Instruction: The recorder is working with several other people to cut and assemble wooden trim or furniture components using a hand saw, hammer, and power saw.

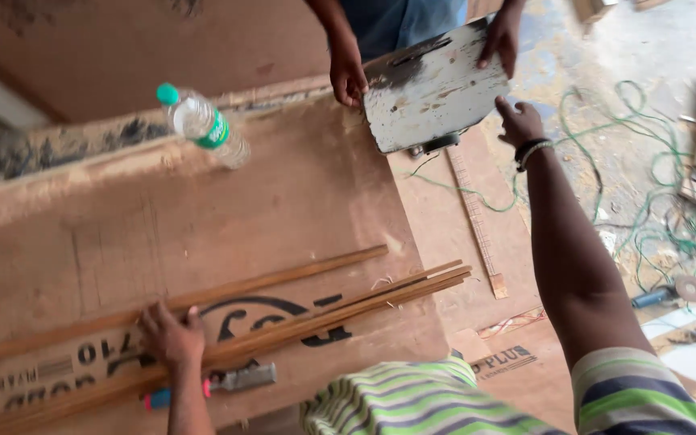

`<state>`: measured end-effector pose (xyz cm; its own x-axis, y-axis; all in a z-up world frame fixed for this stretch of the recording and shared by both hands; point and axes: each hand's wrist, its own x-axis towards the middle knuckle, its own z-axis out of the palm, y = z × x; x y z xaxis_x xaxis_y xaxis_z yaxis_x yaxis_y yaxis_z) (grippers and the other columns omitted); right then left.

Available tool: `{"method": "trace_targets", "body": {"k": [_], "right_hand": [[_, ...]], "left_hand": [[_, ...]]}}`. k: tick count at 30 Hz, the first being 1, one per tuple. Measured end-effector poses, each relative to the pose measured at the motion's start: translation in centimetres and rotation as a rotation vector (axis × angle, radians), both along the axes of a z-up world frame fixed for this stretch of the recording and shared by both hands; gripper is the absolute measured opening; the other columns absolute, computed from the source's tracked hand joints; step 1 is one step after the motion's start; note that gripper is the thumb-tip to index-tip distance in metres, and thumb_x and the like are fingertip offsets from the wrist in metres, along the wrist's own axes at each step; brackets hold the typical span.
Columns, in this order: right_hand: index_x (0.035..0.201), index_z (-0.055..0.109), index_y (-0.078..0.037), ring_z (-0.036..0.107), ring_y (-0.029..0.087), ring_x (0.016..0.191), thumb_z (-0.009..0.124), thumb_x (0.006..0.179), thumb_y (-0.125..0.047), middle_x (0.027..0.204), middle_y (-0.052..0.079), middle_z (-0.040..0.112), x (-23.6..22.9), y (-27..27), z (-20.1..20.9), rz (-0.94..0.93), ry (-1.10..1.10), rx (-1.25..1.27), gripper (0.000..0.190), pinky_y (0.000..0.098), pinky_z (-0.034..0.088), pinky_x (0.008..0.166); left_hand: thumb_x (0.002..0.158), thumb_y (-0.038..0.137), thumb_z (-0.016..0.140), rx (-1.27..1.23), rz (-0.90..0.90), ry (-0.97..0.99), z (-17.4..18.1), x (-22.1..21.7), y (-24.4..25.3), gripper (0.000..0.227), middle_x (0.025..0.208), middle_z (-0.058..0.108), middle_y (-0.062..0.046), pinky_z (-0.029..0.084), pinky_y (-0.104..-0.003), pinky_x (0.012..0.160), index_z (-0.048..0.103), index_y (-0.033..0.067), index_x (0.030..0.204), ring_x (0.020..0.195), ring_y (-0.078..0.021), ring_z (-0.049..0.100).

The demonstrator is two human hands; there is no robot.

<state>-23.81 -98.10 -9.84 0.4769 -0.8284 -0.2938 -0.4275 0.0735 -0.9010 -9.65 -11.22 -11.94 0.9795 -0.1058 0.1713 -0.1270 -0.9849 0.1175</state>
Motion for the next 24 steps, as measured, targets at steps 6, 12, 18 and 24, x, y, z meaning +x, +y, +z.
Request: {"method": "trace_targets", "body": {"k": [6,12,18,24], "right_hand": [[0.115,0.07,0.001,0.074,0.017,0.071,0.065,0.101,-0.058,0.089,0.009,0.074,3.0,4.0,6.7,0.249,-0.073,0.091,0.061,0.0279,0.06,0.06],[0.101,0.069,0.008,0.064,0.014,0.058,0.064,0.11,-0.047,0.079,0.012,0.07,2.8,13.3,10.6,0.439,-0.053,0.028,0.056,0.025,0.05,0.049],[0.096,0.07,0.006,0.066,0.013,0.057,0.066,0.105,-0.036,0.075,0.011,0.072,0.3,26.1,14.5,0.346,-0.213,0.144,0.044,0.0241,0.05,0.049],[0.103,0.072,0.007,0.068,0.013,0.061,0.068,0.104,-0.028,0.079,0.012,0.072,-1.5,35.2,15.1,0.229,-0.176,0.095,0.035,0.0229,0.051,0.052]], "left_hand": [[0.088,0.045,0.078,-0.134,-0.003,0.051,1.6,-4.2,-6.6,0.067,0.15,0.046,-0.022,0.031,-0.065,0.115,0.055,0.01,0.14,0.144,-0.044,0.039],[0.093,0.038,0.074,-0.253,-0.028,0.036,4.6,-6.0,-9.6,0.054,0.15,0.046,-0.025,0.03,-0.063,0.115,0.059,0.0058,0.134,0.142,-0.0444,0.038],[0.097,0.036,0.073,-0.397,0.008,-0.072,1.5,-5.2,-7.7,0.041,0.144,0.055,-0.02,0.033,-0.06,0.116,0.063,0.0071,0.125,0.144,-0.0423,0.04],[0.099,0.033,0.07,-0.666,-0.093,-0.144,3.8,-4.9,-8.3,0.03,0.128,0.063,-0.016,0.04,-0.053,0.114,0.068,0.0057,0.112,0.132,-0.0365,0.052]]}}
